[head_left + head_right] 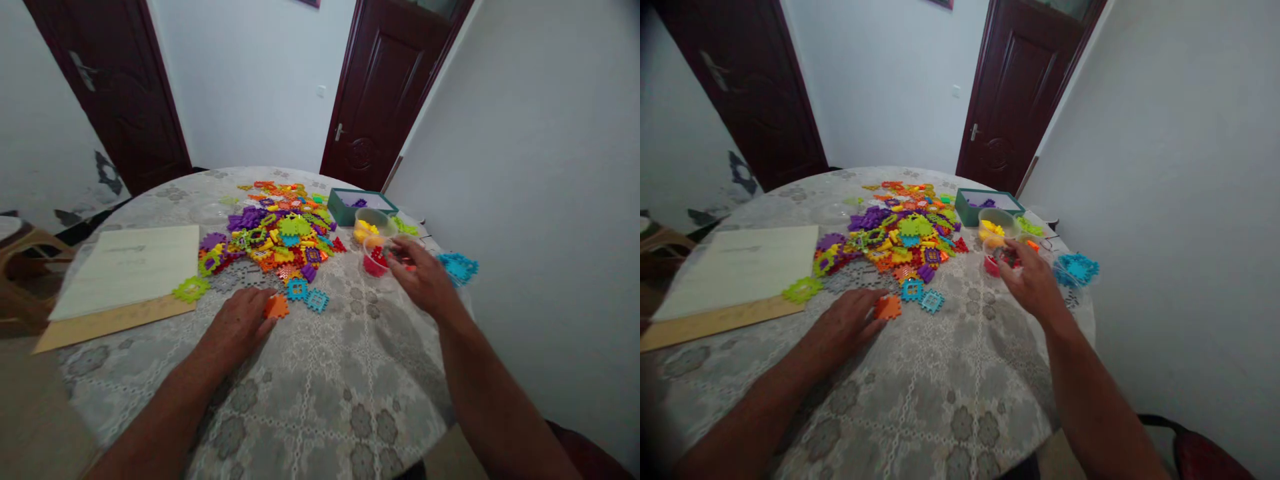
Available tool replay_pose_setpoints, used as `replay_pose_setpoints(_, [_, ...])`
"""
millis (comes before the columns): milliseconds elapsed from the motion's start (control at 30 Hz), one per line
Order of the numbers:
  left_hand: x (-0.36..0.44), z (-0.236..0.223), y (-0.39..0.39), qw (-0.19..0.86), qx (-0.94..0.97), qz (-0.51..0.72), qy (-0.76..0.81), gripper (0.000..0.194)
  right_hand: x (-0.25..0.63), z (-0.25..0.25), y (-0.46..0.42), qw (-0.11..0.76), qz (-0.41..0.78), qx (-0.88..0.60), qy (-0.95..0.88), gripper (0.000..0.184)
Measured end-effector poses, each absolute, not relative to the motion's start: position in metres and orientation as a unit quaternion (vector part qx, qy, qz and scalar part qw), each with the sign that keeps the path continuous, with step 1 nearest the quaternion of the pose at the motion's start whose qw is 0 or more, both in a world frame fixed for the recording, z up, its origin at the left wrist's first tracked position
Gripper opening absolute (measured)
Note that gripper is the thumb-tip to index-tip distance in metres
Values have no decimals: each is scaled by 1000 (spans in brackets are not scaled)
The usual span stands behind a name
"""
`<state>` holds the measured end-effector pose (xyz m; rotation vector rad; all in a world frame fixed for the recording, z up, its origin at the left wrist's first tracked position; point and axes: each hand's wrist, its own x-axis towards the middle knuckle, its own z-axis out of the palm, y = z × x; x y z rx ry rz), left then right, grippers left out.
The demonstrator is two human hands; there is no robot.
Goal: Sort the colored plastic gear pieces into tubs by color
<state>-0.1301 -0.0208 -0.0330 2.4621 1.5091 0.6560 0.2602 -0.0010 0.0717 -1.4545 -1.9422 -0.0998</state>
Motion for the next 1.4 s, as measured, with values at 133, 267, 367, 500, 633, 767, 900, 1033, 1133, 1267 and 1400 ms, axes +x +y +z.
replay_pose_setpoints(133, [-128, -31, -23, 83, 827, 216, 513, 44, 326, 54, -13, 266, -225, -659, -667, 48])
replay_pose_setpoints(267, [-127, -26, -23, 90, 817, 228, 522, 43, 356, 28, -19, 188, -295, -718, -602, 44])
replay_pose_setpoints(367, [-127, -22, -24, 94, 816, 224, 525, 42, 338, 20, -17, 233, -279, -656, -661, 41])
replay_pose_setpoints(500, [-126, -19, -26, 92, 817, 217, 527, 40, 268, 18, -10, 272, -74, -552, -785, 35])
replay_pose_setpoints(633, [-126, -20, -26, 89, 815, 220, 528, 44, 191, 11, -5, 193, 111, -497, -839, 35])
replay_pose_setpoints(767, [-128, -24, -25, 86, 812, 221, 534, 48, 148, -3, 0, 120, 109, -492, -855, 42])
replay_pose_setpoints(900, [-128, -27, -25, 83, 809, 218, 539, 49, 145, -14, 0, 105, 115, -516, -843, 42])
replay_pose_setpoints(1033, [-126, -26, -26, 81, 806, 201, 550, 49, 155, -13, -3, 144, 151, -495, -844, 42])
replay_pose_setpoints(1133, [-125, -25, -27, 81, 807, 195, 551, 47, 153, -9, 1, 204, 177, -432, -860, 46])
replay_pose_setpoints(1267, [-124, -27, -26, 83, 809, 203, 545, 43, 134, -11, 17, 255, 142, -356, -888, 54])
replay_pose_setpoints(1400, [-125, -28, -26, 75, 811, 198, 545, 45, 118, -19, 30, 217, 116, -358, -901, 49])
